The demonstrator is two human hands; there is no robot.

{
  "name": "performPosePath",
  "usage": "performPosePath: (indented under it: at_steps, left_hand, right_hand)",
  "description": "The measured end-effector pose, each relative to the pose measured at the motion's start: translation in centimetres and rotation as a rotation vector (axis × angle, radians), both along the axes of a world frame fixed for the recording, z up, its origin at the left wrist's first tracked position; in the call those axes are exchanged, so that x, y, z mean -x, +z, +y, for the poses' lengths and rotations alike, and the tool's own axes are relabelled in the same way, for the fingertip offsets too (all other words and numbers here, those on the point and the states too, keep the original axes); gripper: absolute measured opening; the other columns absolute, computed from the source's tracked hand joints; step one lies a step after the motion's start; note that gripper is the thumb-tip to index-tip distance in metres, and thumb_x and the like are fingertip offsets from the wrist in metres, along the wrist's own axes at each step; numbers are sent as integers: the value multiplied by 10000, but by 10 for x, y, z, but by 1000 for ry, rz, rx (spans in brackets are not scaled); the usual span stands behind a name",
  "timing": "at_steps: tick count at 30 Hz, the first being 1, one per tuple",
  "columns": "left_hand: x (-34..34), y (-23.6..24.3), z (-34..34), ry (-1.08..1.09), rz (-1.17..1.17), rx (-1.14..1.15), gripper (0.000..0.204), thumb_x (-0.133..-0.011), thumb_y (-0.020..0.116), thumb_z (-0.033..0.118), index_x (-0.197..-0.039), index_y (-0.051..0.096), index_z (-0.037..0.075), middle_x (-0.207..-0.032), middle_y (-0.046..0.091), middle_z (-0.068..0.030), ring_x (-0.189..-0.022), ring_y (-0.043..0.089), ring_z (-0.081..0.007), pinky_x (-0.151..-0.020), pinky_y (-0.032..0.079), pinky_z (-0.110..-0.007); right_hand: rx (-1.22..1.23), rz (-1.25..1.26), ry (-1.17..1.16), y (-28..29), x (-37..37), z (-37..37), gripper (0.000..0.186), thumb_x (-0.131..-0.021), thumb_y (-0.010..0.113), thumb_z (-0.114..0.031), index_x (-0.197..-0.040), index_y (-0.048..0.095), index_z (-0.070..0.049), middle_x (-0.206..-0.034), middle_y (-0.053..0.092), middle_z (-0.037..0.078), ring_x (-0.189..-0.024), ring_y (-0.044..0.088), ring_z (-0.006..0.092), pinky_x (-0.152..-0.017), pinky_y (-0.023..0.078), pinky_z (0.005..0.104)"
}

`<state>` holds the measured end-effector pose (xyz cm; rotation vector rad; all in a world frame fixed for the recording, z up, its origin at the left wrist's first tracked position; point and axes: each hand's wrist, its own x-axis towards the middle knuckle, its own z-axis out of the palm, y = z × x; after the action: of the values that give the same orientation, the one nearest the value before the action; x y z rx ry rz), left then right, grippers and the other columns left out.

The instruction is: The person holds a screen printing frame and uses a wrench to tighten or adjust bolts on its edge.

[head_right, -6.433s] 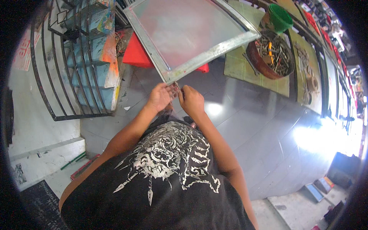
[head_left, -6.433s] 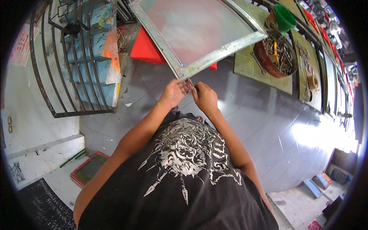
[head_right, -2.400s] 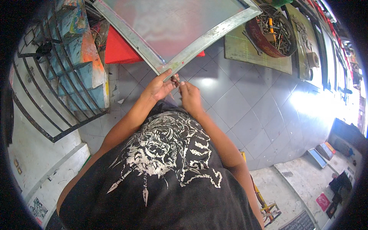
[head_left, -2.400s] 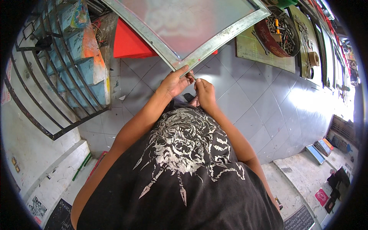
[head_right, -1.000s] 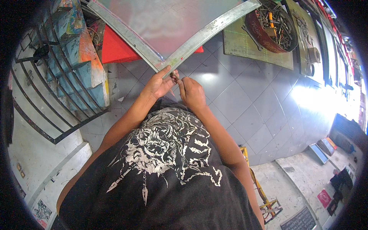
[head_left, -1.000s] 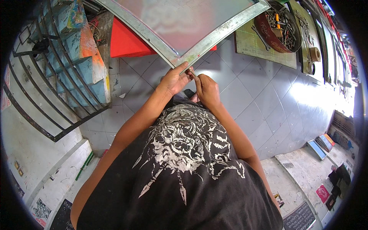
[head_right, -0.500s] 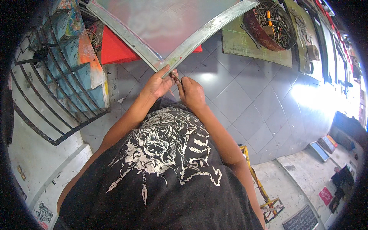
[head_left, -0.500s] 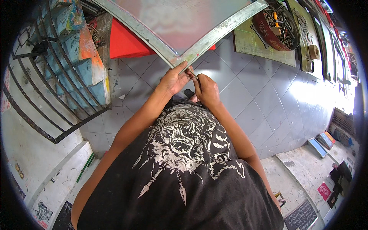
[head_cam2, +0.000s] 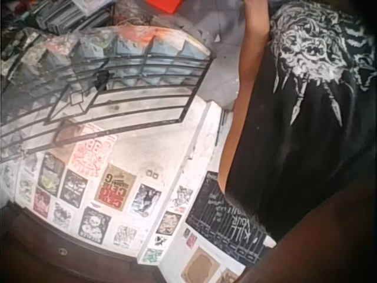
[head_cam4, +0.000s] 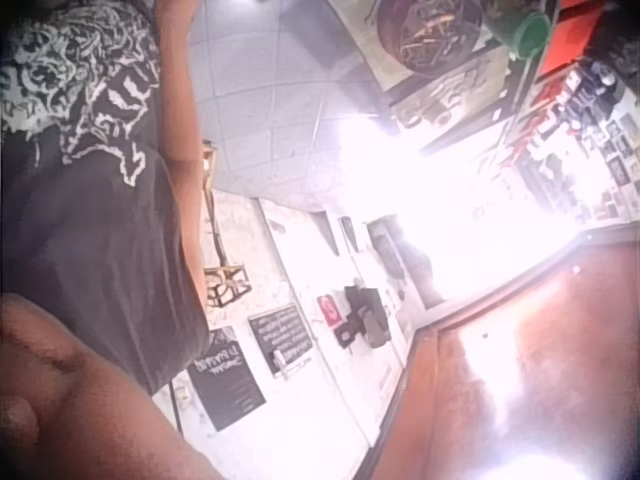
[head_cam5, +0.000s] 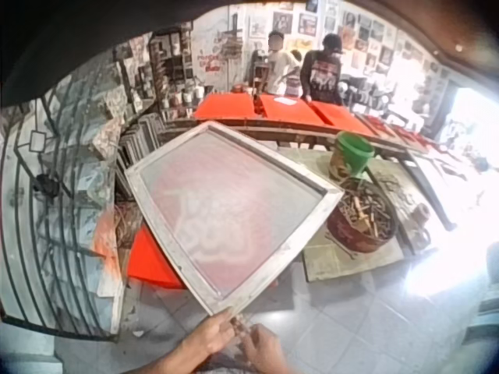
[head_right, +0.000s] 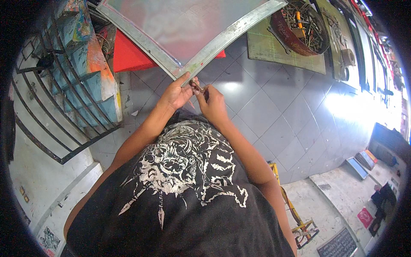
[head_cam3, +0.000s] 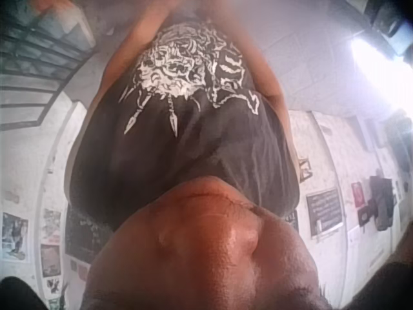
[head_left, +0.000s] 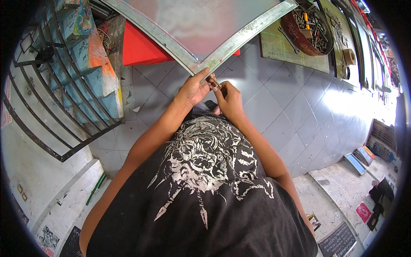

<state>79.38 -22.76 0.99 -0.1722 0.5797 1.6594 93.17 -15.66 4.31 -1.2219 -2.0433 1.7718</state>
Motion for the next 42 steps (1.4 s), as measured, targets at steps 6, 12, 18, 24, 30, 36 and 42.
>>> performPosePath:
  at_steps: [6, 12, 18, 24, 30, 36, 42]
  left_hand:
    - [-3, 5, 2, 55, -6, 76, 274, -920, 597, 187, -1103, 525, -3, -885, 544, -64, -823, 502, -147, -796, 461, -329]
    - [-3, 0, 3, 70, 7, 93, 285, -921, 595, 187, -1120, 518, -3, -880, 540, -67, -826, 502, -149, -797, 458, -325]
    - [-2, 4, 1, 44, 7, 58, 276, -920, 597, 191, -1116, 526, 10, -870, 536, -58, -815, 500, -151, -775, 451, -319]
    - [-3, 0, 2, 60, 11, 57, 273, -919, 599, 195, -1111, 534, 12, -871, 546, -56, -811, 502, -149, -780, 450, -318]
    - [-4, -1, 4, 68, 72, 72, 279, -921, 599, 212, -1113, 537, 19, -876, 550, -55, -812, 504, -148, -770, 449, -316]
    - [-3, 2, 1, 43, 38, 32, 286, -922, 595, 221, -1117, 535, 21, -888, 553, -55, -816, 502, -148, -772, 449, -327]
    - [-5, 4, 2, 87, 53, 101, 268, -920, 597, 194, -1118, 531, 25, -875, 542, -53, -821, 497, -152, -779, 450, -333]
  right_hand:
    - [-212, 9, 58, 5, 1, 5, 313, -957, 511, -273, -767, 497, -24, -569, 464, 118, -508, 505, 244, -518, 425, 410]
    - [-45, -13, 1, 4, 2, 1, 315, -940, 544, -261, -754, 506, -9, -585, 487, 92, -527, 519, 215, -507, 419, 376]
    - [-698, 101, 84, 1, 0, 3, 299, -914, 586, -235, -745, 512, 1, -585, 488, 82, -529, 512, 202, -494, 411, 368]
    - [255, 52, -53, -7, 3, 7, 374, -968, 500, -314, -730, 500, -25, -560, 482, 25, -501, 483, 169, -464, 385, 344]
    - [1451, 461, -174, -5, -3, 17, 365, -968, 497, -312, -755, 518, -16, -521, 468, 13, -473, 452, 163, -470, 387, 323]
    - [-295, 12, 33, 12, 2, 2, 298, -938, 545, -265, -798, 528, -3, -547, 485, 60, -495, 506, 183, -498, 422, 331]
    - [-20, 23, -31, -3, 2, 4, 290, -936, 548, -252, -792, 536, 0, -562, 496, 68, -494, 508, 189, -496, 420, 328]
